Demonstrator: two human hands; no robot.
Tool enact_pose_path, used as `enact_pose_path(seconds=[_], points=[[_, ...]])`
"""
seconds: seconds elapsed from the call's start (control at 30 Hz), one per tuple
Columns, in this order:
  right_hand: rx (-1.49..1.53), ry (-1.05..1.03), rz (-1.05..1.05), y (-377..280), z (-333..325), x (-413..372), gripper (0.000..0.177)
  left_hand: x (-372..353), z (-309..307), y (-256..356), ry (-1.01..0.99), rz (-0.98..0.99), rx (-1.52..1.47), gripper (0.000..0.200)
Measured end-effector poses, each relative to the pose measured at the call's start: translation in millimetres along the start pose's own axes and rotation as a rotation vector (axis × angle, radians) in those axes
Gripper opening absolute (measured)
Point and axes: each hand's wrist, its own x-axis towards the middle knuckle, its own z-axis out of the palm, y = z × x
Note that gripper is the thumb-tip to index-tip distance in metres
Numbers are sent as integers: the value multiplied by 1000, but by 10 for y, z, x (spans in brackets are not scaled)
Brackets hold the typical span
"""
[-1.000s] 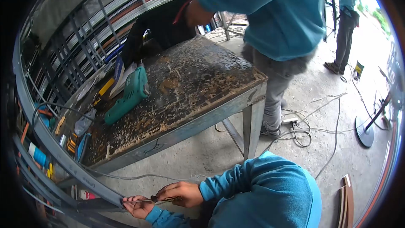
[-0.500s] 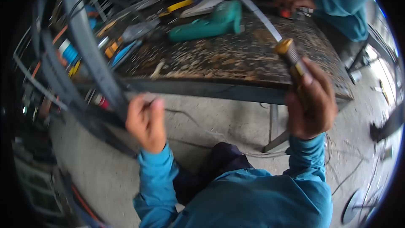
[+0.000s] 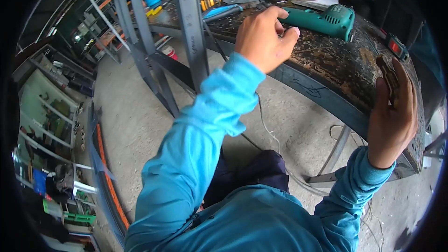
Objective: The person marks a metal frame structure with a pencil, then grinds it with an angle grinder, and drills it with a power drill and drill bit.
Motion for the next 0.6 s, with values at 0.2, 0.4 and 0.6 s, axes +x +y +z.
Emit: enact_pose_path(seconds=[0.2, 0.4, 0.6], points=[[-39, -68, -41, -35, -31, -43, 39, -1237, -297, -664, 885, 72, 171, 29], [-76, -99, -191, -109, 21, -42, 39, -1856, -597, -2171, 312, -1018, -752, 64], [16, -148, -19, -144, 78, -82, 38, -1821, -498, -2470, 417, -953, -1111, 49]])
